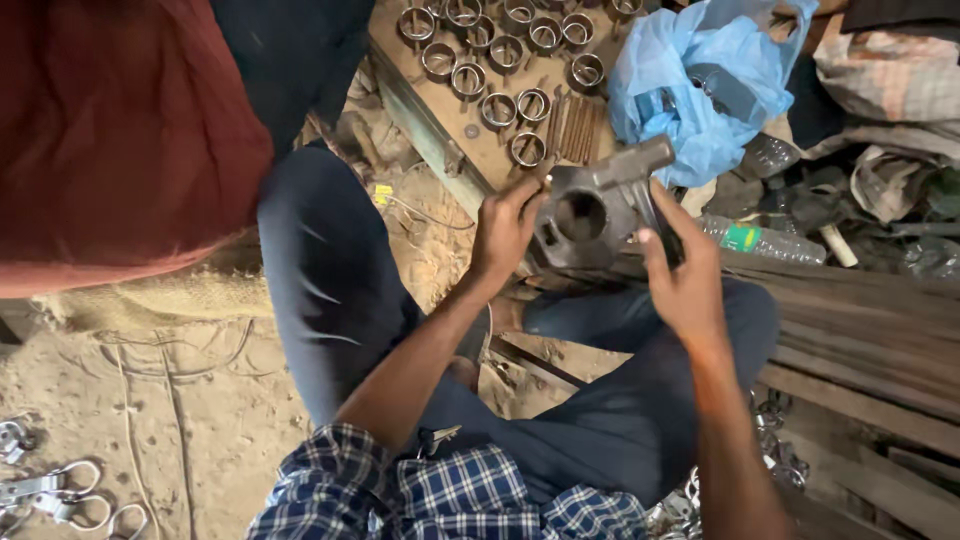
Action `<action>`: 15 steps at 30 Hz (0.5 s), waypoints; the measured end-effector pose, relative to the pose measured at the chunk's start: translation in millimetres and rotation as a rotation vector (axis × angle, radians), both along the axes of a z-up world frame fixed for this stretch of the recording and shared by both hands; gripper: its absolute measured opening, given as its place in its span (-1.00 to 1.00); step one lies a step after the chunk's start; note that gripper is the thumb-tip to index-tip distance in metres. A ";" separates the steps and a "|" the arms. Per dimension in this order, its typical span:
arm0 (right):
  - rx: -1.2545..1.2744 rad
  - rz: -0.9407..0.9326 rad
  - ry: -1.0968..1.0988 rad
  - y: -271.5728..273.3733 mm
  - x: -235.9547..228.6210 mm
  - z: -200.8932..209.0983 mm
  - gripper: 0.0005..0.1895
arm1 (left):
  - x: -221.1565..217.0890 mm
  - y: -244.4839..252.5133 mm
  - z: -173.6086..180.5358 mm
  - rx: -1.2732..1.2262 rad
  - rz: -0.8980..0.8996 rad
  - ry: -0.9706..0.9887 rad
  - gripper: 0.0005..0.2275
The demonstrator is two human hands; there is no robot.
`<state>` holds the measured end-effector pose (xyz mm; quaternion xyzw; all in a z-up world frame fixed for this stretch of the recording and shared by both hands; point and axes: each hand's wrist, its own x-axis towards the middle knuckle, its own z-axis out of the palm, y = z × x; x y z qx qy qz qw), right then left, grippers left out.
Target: The person sits on the floor and uses a hammer to strike a metal ring placed on a metal anvil. They repeatedly pick up rings, position them on the anvil, and hammer them to shape the metal.
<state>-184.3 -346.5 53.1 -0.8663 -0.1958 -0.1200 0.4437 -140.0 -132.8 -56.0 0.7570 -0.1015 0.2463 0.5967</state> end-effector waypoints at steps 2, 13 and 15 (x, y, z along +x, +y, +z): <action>-0.121 -0.094 -0.010 5.4 -13.8 8.9 -0.53 | 0.6 -2.0 -8.0 0.018 -0.003 -0.014 -0.85; -0.244 -0.265 -0.224 32.4 -23.2 46.3 -0.49 | 5.4 -2.5 -21.4 0.030 -0.006 0.050 -0.82; -0.220 -0.268 -0.275 37.2 -22.0 37.5 -0.47 | 6.2 -4.1 -21.4 0.019 -0.013 0.011 -0.82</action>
